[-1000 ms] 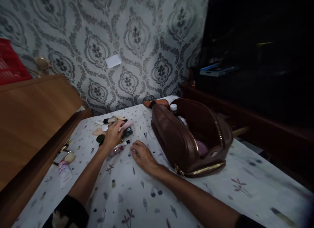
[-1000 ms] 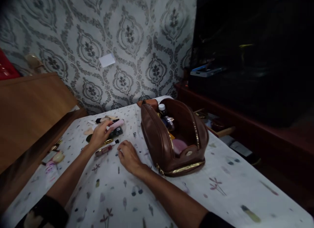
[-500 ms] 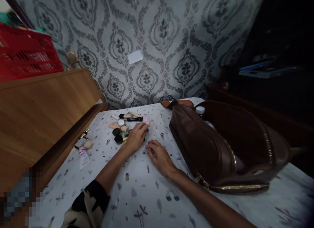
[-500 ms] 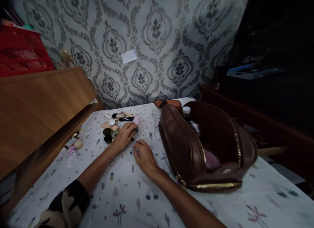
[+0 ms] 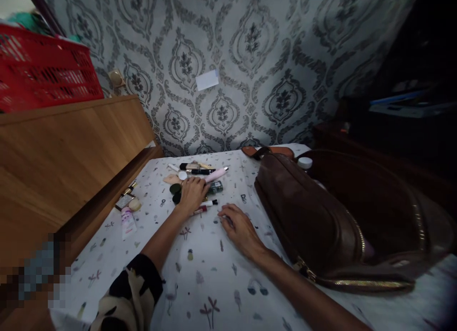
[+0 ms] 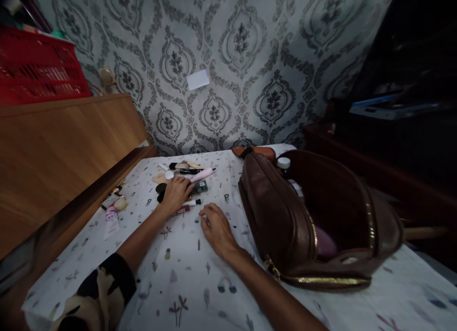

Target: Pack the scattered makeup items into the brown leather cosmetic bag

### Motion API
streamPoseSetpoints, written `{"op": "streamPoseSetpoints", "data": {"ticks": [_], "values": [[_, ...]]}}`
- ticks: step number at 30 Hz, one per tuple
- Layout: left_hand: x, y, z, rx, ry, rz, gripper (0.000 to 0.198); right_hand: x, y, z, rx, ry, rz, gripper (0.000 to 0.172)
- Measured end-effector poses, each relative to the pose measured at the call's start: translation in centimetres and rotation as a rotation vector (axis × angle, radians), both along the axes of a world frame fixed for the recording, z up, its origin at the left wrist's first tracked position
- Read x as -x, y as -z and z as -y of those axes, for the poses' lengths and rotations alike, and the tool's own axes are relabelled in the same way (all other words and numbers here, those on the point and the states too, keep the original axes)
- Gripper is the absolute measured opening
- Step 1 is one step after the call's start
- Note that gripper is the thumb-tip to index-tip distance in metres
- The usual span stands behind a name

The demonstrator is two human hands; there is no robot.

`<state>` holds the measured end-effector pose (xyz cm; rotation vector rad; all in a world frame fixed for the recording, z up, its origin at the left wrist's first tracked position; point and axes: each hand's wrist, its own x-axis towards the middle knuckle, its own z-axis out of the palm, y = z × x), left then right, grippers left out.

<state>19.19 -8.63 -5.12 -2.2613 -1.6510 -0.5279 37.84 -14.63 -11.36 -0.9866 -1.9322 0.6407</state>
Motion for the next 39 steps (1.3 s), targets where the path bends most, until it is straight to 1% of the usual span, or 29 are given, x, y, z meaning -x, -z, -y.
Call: {"op": "streamPoseSetpoints", "data": {"ticks": [5,8,10,14,17,21,25,28,33,35,39], "values": [[1.8,0.6,0.0,-0.059,-0.095,0.088,0.024,0.0,-0.4,0.2,0.007,0.008,0.021,0.023],[3.0,0.9,-0.3,-0.099,-0.189,0.188,0.035,-0.1,-0.6,0.4,0.015,0.009,0.022,0.024],[3.7,1.1,-0.4,-0.084,-0.203,0.246,0.042,-0.1,-0.6,0.4,0.014,0.008,0.014,0.024],[4.6,1.1,-0.2,0.006,-0.098,0.305,0.047,-0.1,-0.6,0.4,0.014,0.003,0.006,0.022],[4.5,1.0,0.0,0.031,-0.044,0.312,0.043,0.0,-0.5,0.3,0.025,-0.003,0.0,0.023],[3.5,0.5,0.4,0.039,-0.009,0.287,0.036,0.2,-0.2,0.5,0.032,-0.006,-0.043,0.023],[2.1,0.1,1.0,0.04,0.045,0.257,0.038,0.4,-0.2,0.9,0.028,0.023,-0.033,0.022],[1.3,0.4,0.9,0.041,0.108,0.212,0.041,0.5,-0.4,1.1,0.015,0.057,-0.013,0.023],[0.8,1.5,0.3,0.095,0.151,0.019,0.049,0.5,-0.8,1.3,0.007,0.071,0.01,0.02],[0.8,1.7,0.2,0.12,0.157,-0.004,0.049,0.6,-0.9,1.4,0.007,0.074,0.017,0.019],[1.1,1.7,0.1,0.119,0.165,-0.022,0.049,0.7,-1.0,1.4,0.006,0.084,0.043,0.017]]}}
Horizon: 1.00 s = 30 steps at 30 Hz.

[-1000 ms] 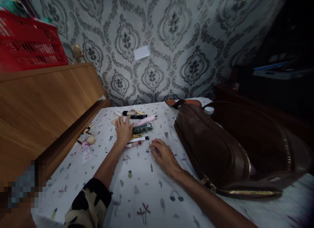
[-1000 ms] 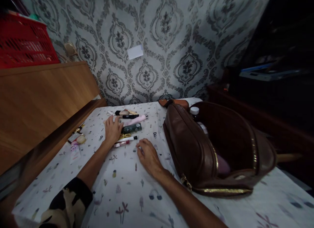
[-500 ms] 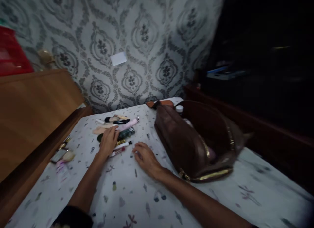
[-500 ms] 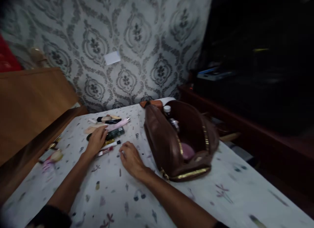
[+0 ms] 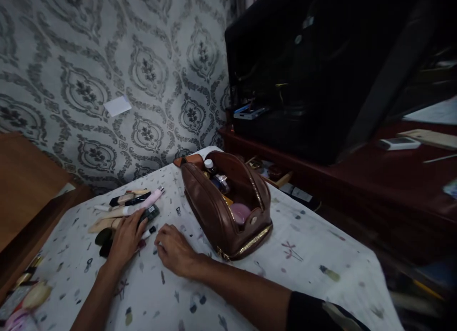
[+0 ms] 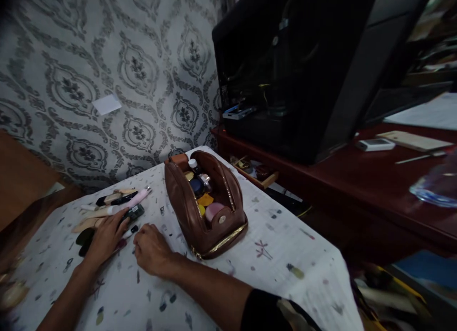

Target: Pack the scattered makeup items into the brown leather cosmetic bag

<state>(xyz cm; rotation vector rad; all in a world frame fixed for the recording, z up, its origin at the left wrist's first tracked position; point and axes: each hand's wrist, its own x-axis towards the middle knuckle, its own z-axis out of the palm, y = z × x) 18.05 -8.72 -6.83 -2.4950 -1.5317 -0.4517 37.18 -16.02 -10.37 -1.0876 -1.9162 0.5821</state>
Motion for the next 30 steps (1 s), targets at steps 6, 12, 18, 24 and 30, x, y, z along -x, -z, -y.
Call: {"op": "streamPoseSetpoints", "data": {"ticks": [6,12,18,24,30], "values": [[0.1,0.3,-0.3,-0.026,0.009,-0.037,0.048,-0.2,-0.5,0.2,-0.014,0.008,0.05,0.016],[0.6,0.9,-0.8,-0.105,0.036,-0.068,0.048,-0.3,-0.8,0.3,-0.008,-0.002,0.101,0.017],[0.5,1.0,-1.1,-0.139,0.064,-0.013,0.05,-0.2,-0.9,0.2,-0.008,-0.004,0.138,0.017],[0.3,0.8,-0.7,-0.128,0.09,0.063,0.043,-0.1,-0.8,0.0,-0.013,-0.012,0.139,0.018],[-0.3,0.0,-0.1,-0.119,0.131,0.102,0.041,-0.1,-0.8,0.1,-0.009,0.001,0.127,0.019]]}}
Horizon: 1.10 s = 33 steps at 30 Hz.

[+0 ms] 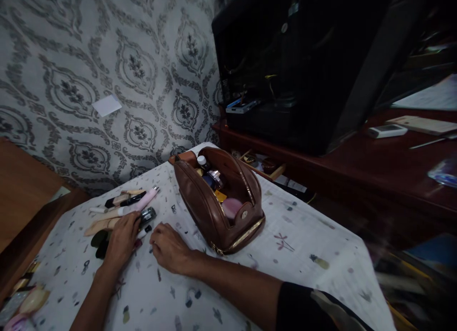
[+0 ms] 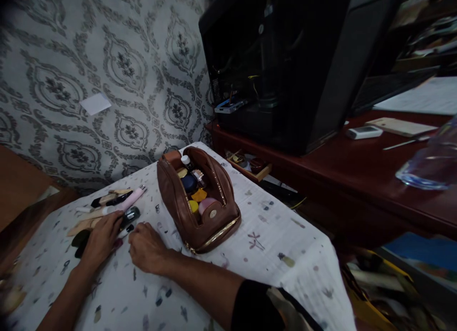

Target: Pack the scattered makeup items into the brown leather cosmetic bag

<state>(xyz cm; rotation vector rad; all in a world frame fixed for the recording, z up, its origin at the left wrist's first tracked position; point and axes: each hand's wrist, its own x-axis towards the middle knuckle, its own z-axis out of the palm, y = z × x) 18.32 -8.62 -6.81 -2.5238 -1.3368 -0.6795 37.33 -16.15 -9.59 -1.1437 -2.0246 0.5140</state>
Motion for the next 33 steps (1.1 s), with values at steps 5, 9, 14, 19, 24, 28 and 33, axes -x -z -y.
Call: {"op": "streamPoseSetpoints", "data": {"ticks": [5,9,14,19,24,28,33], "values": [[-0.8,-0.9,0.5,0.035,0.033,0.076,0.038,0.0,0.0,-0.2,0.013,-0.005,-0.011,0.017],[-0.8,-1.0,0.9,0.049,-0.008,0.126,0.036,0.1,0.3,-0.4,0.019,-0.018,-0.05,0.016],[0.3,-1.5,0.9,-0.008,-0.144,0.267,0.041,0.1,0.8,-0.6,0.015,-0.044,-0.116,0.017],[2.7,-2.9,0.3,-0.062,-0.241,0.372,0.044,-0.1,1.1,-0.7,-0.003,-0.06,-0.152,0.019],[4.0,-3.5,0.1,-0.013,-0.174,0.324,0.053,0.0,1.3,-0.9,-0.002,-0.057,-0.158,0.021],[3.2,-3.0,0.2,0.102,-0.056,0.204,0.058,-0.1,1.2,-0.9,0.008,-0.059,-0.159,0.022],[2.8,-2.8,0.2,0.148,-0.055,0.131,0.046,-0.2,0.9,-0.8,0.014,-0.067,-0.161,0.022]]}}
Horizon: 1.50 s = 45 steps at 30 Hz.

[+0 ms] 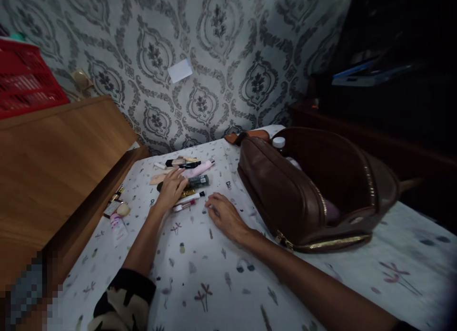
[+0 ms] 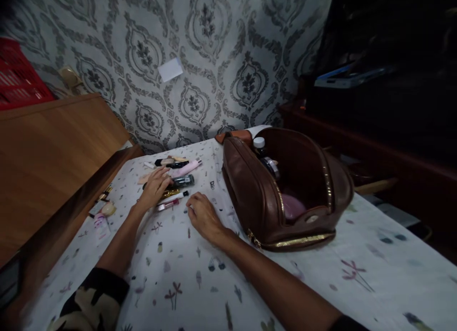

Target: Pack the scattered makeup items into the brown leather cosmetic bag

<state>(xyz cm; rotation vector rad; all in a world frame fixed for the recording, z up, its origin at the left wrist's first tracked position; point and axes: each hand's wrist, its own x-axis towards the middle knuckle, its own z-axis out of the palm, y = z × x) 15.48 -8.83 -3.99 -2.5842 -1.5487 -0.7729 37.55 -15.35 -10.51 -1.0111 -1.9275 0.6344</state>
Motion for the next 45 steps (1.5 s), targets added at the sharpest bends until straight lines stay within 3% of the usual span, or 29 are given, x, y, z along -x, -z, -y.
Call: {"op": "streamPoseSetpoints", "data": {"ticks": [7,10,12,14,21,26,30,37,45], "values": [[1.3,-0.6,0.2,0.151,0.053,-0.114,0.052,0.0,0.1,-0.2,0.021,-0.015,0.009,0.022],[1.4,-0.4,0.4,0.32,0.061,-0.233,0.095,0.1,0.0,-0.2,0.024,-0.01,0.013,0.022],[1.4,-0.2,0.5,0.385,0.011,-0.292,0.111,0.0,0.0,-0.2,0.025,-0.009,0.012,0.022],[1.5,-0.2,0.4,0.362,-0.04,-0.293,0.11,0.0,0.0,-0.2,0.026,-0.018,-0.004,0.023],[2.6,-0.9,0.1,0.22,-0.052,-0.229,0.07,0.1,0.0,0.1,0.024,-0.017,-0.027,0.023],[3.2,0.5,-0.1,0.264,-0.027,-0.316,0.095,0.2,-0.3,0.4,0.012,0.016,0.023,0.019],[3.9,2.0,-0.9,0.239,-0.026,-0.402,0.104,0.2,-0.3,0.5,0.006,0.036,0.039,0.017],[4.3,2.5,-1.5,0.225,-0.082,-0.425,0.097,0.3,-0.1,0.5,0.014,0.033,0.043,0.017],[5.0,3.2,-1.9,0.187,-0.04,-0.441,0.097,0.3,-0.4,0.6,0.003,0.048,0.06,0.014]]}}
